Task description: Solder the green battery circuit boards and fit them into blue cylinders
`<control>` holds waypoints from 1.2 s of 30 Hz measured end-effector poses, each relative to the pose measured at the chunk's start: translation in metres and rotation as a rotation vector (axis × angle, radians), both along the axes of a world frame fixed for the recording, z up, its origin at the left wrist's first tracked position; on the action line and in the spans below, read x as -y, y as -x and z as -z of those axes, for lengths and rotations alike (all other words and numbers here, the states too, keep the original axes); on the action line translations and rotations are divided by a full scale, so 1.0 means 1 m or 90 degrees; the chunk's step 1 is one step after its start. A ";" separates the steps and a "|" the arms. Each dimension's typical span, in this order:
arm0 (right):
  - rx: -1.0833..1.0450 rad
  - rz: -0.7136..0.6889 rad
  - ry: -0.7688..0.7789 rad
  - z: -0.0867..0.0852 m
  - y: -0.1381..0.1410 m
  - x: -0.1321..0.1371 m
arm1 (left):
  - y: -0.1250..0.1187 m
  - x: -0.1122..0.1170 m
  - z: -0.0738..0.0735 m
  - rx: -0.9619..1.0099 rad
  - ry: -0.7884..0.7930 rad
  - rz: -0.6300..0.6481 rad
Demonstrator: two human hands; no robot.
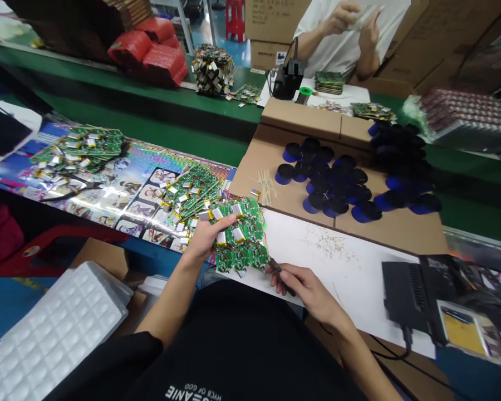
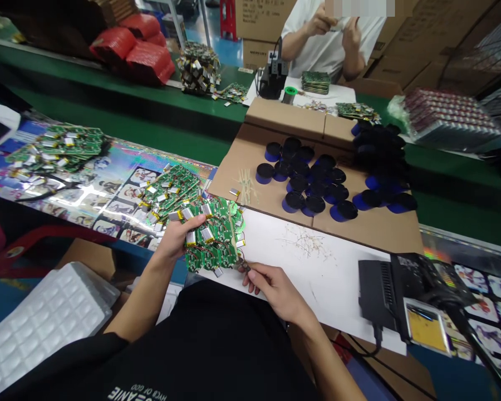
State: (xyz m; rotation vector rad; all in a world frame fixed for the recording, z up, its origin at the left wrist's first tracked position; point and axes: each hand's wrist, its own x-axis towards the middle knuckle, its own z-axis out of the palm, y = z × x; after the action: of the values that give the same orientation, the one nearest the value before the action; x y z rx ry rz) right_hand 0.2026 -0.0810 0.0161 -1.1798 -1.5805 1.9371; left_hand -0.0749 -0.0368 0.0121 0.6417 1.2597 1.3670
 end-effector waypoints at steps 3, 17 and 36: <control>0.004 0.018 -0.007 0.002 -0.001 0.001 | 0.001 0.000 0.004 -0.015 -0.003 0.001; 0.148 -0.015 -0.147 -0.010 -0.003 -0.001 | 0.007 0.002 0.007 -0.061 -0.032 0.002; 0.034 0.026 -0.085 -0.011 0.002 -0.073 | 0.031 -0.002 0.009 -0.036 0.045 -0.013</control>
State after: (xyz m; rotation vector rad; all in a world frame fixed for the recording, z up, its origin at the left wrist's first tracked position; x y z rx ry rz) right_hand 0.2009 -0.0079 0.0267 -1.2082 -1.6712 1.7593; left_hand -0.1064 -0.0344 0.0034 0.6242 1.3574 1.3229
